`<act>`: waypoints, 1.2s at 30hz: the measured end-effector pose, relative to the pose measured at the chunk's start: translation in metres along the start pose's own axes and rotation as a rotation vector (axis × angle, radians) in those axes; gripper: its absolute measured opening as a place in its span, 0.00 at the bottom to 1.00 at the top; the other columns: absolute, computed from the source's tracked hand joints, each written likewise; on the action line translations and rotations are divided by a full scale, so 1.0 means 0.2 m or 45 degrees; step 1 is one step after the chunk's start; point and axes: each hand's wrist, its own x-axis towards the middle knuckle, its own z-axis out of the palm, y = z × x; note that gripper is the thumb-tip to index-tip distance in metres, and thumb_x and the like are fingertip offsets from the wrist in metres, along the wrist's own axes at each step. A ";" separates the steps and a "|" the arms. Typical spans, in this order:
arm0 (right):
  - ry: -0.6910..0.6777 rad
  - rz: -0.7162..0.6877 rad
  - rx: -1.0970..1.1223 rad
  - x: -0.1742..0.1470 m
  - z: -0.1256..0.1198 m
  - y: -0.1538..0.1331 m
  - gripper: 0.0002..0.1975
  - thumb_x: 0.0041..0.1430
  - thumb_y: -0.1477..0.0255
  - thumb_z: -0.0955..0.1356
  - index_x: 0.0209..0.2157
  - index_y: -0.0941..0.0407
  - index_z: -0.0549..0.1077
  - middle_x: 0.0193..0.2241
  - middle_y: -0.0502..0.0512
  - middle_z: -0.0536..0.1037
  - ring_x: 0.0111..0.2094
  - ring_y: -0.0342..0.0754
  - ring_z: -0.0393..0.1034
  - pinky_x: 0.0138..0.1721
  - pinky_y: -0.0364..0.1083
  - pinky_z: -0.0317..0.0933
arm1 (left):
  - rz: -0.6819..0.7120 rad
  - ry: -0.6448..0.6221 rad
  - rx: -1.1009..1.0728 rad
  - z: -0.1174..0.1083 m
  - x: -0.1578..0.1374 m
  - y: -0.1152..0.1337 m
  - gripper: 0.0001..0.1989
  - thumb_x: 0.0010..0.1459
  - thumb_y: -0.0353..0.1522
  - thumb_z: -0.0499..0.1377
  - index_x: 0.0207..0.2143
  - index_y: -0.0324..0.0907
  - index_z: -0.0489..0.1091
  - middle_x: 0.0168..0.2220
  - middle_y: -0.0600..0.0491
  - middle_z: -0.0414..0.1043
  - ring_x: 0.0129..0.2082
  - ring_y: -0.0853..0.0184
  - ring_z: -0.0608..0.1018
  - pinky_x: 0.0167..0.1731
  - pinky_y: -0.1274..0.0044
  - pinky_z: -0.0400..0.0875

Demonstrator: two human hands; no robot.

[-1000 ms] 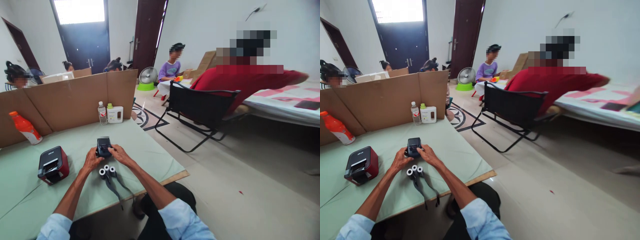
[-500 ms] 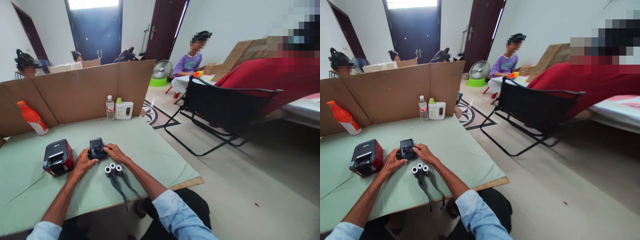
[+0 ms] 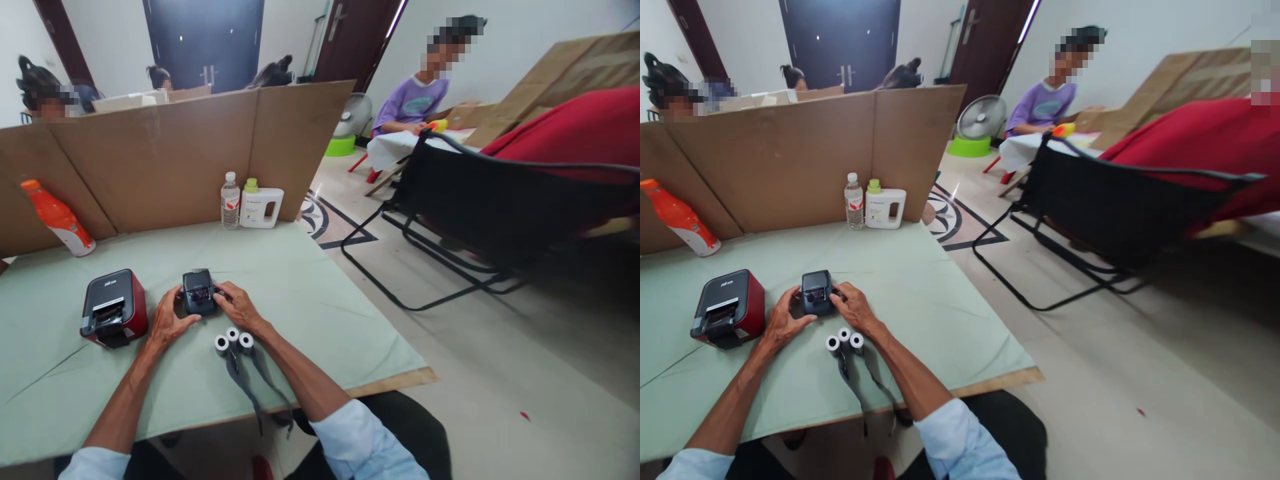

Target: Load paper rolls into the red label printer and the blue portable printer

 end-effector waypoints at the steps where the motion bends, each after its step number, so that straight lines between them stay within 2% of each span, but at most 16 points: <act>1: -0.006 0.008 0.004 -0.01 0.00 0.00 0.17 0.68 0.67 0.66 0.54 0.55 0.77 0.42 0.56 0.77 0.37 0.46 0.71 0.42 0.46 0.67 | 0.021 0.007 -0.010 0.00 0.00 0.00 0.41 0.46 0.41 0.75 0.61 0.43 0.65 0.52 0.44 0.76 0.45 0.55 0.81 0.49 0.61 0.78; 8: -0.059 0.039 -0.006 -0.04 -0.01 -0.04 0.22 0.65 0.66 0.70 0.60 0.53 0.73 0.41 0.53 0.75 0.32 0.44 0.70 0.38 0.47 0.69 | 0.182 0.026 -0.058 -0.04 -0.01 0.03 0.30 0.56 0.42 0.69 0.58 0.44 0.68 0.52 0.45 0.74 0.47 0.57 0.79 0.47 0.65 0.78; 13: -0.080 0.048 -0.031 -0.04 -0.02 -0.06 0.26 0.63 0.65 0.72 0.62 0.51 0.71 0.39 0.52 0.73 0.31 0.44 0.68 0.38 0.47 0.70 | 0.179 0.030 -0.058 -0.04 -0.01 0.07 0.26 0.59 0.40 0.66 0.58 0.44 0.68 0.52 0.46 0.74 0.48 0.59 0.79 0.47 0.66 0.78; 21: -0.066 0.058 -0.131 -0.02 0.00 -0.07 0.25 0.63 0.64 0.72 0.61 0.52 0.71 0.40 0.52 0.74 0.32 0.45 0.69 0.41 0.48 0.69 | -0.012 -0.061 -0.036 -0.06 0.02 0.13 0.31 0.58 0.40 0.66 0.61 0.43 0.65 0.55 0.45 0.72 0.44 0.60 0.80 0.47 0.65 0.78; 25: -0.052 0.099 -0.174 0.00 0.01 -0.07 0.25 0.63 0.64 0.72 0.60 0.53 0.72 0.40 0.52 0.74 0.32 0.45 0.69 0.41 0.48 0.68 | -0.034 -0.096 -0.013 -0.06 0.06 0.12 0.33 0.57 0.42 0.66 0.63 0.44 0.64 0.57 0.44 0.72 0.42 0.60 0.80 0.46 0.64 0.79; 31: -0.099 0.123 -0.158 0.02 0.00 -0.08 0.24 0.62 0.63 0.73 0.58 0.52 0.74 0.38 0.52 0.75 0.32 0.45 0.69 0.41 0.47 0.67 | -0.001 -0.126 0.061 -0.06 0.13 0.06 0.34 0.55 0.41 0.66 0.63 0.42 0.65 0.60 0.41 0.70 0.52 0.52 0.79 0.53 0.60 0.76; 36: -0.055 0.142 -0.178 0.02 0.02 -0.07 0.22 0.62 0.62 0.72 0.56 0.52 0.75 0.37 0.52 0.76 0.32 0.45 0.69 0.41 0.47 0.66 | 0.029 -0.088 0.028 -0.03 0.14 0.07 0.32 0.58 0.41 0.64 0.63 0.42 0.65 0.60 0.40 0.69 0.58 0.52 0.76 0.57 0.60 0.74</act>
